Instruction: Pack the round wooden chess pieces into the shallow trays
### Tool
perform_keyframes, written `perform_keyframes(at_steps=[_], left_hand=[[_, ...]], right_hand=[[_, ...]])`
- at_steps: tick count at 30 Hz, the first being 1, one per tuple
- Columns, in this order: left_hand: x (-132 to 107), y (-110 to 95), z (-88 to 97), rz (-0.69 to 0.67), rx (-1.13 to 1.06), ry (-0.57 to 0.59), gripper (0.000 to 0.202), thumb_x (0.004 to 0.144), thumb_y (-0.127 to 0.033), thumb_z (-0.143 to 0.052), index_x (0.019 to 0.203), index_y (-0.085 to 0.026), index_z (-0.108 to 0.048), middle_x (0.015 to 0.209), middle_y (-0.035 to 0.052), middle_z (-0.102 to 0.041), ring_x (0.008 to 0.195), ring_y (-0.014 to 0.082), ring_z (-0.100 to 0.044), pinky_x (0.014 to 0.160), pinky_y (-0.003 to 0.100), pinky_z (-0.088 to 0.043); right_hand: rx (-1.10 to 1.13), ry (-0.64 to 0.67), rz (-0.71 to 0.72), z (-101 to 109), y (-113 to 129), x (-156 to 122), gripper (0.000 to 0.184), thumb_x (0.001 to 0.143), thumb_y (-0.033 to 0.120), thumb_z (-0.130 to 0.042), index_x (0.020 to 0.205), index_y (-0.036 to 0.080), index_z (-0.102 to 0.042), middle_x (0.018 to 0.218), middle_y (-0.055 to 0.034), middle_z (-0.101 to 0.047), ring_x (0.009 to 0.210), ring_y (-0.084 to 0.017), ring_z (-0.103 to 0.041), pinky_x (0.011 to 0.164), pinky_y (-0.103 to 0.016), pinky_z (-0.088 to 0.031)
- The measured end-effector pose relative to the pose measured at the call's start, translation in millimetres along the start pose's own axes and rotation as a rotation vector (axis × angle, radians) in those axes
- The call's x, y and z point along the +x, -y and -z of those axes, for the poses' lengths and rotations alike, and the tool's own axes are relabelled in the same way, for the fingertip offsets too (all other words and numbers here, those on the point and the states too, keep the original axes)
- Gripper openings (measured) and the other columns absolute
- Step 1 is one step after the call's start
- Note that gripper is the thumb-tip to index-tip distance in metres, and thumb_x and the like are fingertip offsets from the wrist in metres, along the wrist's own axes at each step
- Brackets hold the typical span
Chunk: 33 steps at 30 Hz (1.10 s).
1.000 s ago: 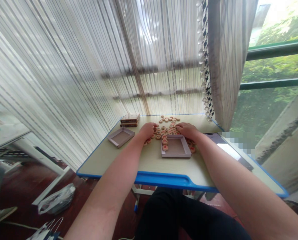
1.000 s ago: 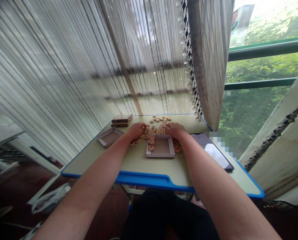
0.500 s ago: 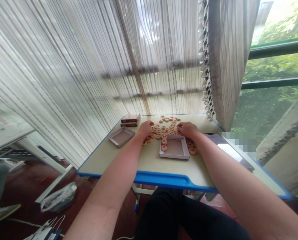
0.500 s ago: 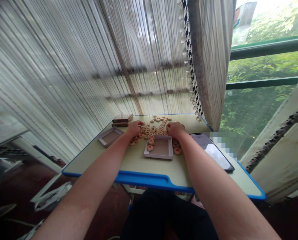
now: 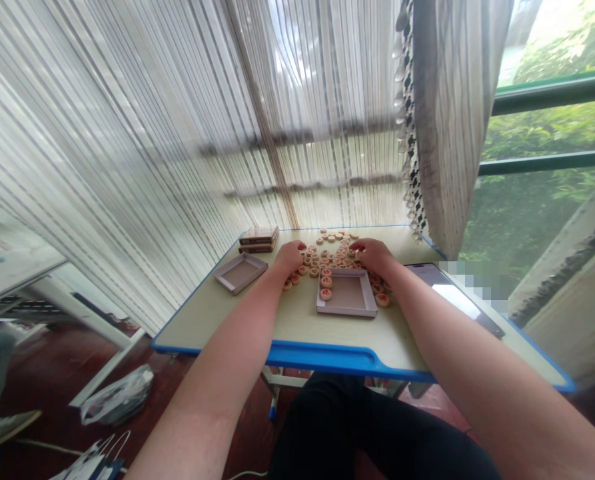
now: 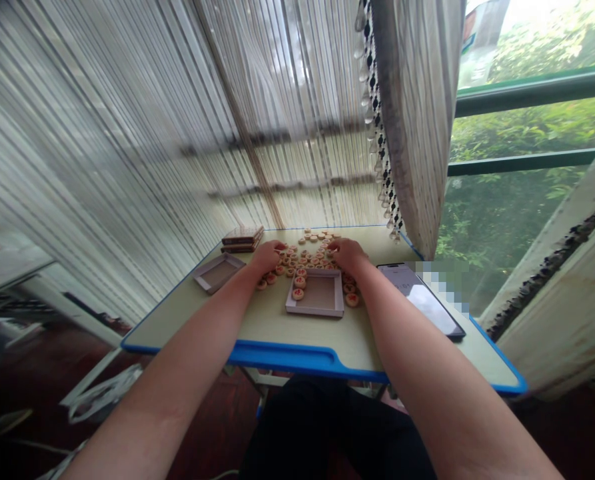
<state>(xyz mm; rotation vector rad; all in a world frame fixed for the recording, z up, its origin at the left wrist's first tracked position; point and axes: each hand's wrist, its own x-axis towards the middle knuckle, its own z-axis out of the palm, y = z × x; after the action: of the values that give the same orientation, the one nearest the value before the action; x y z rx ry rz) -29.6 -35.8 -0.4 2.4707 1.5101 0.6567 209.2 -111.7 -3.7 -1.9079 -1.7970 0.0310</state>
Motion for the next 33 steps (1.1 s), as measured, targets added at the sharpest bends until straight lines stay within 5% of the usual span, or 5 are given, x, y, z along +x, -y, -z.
perform_keyframes(at_steps=[7,21,33], left_hand=[[-3,-4,2.5,-0.028,0.097,0.008,0.042,0.071,-0.007,-0.044,0.109,-0.015,-0.062,0.108,0.0072,-0.065,0.100,0.0182,-0.059,0.088,0.026,-0.044],[-12,-18,4.4,-0.065,0.190,0.027,0.040,0.074,-0.009,-0.042,0.107,-0.018,-0.062,0.109,0.0091,-0.063,0.101,0.0202,-0.057,0.089,0.030,-0.042],[-20,-25,2.2,-0.066,0.190,0.010,0.034,0.076,-0.014,-0.045,0.103,-0.019,-0.064,0.107,0.0072,-0.064,0.100,0.0175,-0.057,0.089,0.027,-0.043]], right_hand=[[-0.198,0.022,-0.221,10,-4,-7,0.035,0.075,0.030,-0.049,0.103,0.020,-0.069,0.105,-0.0112,-0.065,0.104,-0.028,-0.052,0.086,-0.037,-0.042],[-0.154,0.067,-0.197,15,7,-9,0.029,0.073,0.041,-0.055,0.092,0.027,-0.073,0.107,-0.0079,-0.063,0.108,-0.033,-0.045,0.087,-0.042,-0.040],[-0.143,0.037,-0.243,14,4,-14,0.035,0.069,0.042,-0.059,0.096,0.023,-0.070,0.097,-0.0079,-0.067,0.097,-0.026,-0.055,0.082,-0.037,-0.044]])
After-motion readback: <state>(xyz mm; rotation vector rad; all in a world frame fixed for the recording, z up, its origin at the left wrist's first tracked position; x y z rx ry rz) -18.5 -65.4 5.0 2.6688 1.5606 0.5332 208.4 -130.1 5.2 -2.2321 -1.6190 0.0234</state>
